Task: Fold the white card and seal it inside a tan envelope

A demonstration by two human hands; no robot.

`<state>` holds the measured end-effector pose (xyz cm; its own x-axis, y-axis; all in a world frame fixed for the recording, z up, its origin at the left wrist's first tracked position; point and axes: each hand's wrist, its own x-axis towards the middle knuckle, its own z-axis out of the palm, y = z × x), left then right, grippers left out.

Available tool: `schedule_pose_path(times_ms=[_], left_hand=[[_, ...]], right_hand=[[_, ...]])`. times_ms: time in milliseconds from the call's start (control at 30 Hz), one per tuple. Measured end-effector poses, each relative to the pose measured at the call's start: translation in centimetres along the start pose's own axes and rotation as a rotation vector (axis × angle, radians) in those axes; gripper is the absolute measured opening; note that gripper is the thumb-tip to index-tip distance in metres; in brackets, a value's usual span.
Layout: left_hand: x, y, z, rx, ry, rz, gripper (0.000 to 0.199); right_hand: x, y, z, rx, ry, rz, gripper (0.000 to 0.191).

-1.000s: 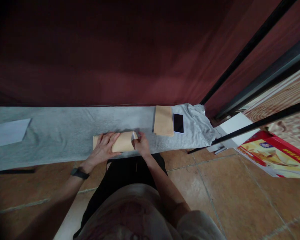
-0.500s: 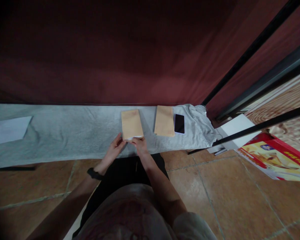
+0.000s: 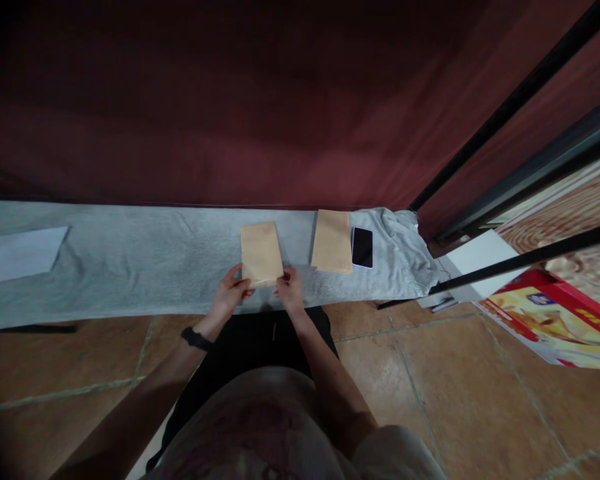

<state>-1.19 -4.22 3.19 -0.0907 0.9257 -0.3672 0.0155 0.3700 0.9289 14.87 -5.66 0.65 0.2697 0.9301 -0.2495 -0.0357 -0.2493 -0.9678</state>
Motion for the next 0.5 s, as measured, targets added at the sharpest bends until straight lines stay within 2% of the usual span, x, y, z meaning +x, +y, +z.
schedule_pose_path(times_ms=[100,200,300,400,500], left_hand=[[0.1,-0.1,0.1,0.063,-0.008,0.007,0.071],[0.3,-0.4,0.0,0.155,-0.005,0.041,0.070],[0.4,-0.6,-0.4,0.357,-0.019,0.130,0.067],[0.1,-0.6,-1.0,0.664,0.024,0.225,0.059],[-0.1,-0.2,-1.1,0.897,0.130,0.390,0.049]], right_hand=[[0.2,-0.2,-1.1,-0.338,0.072,-0.253,0.037],[0.6,-0.7,-1.8,-0.556,0.017,-0.438,0.040],[1.0,-0.9,-2.3,-0.704,-0.076,-0.579,0.038],[1.2,-0.4,-2.5,-0.835,-0.170,-0.667,0.034],[1.2,0.2,-2.2,-0.910,-0.137,-0.679,0.033]])
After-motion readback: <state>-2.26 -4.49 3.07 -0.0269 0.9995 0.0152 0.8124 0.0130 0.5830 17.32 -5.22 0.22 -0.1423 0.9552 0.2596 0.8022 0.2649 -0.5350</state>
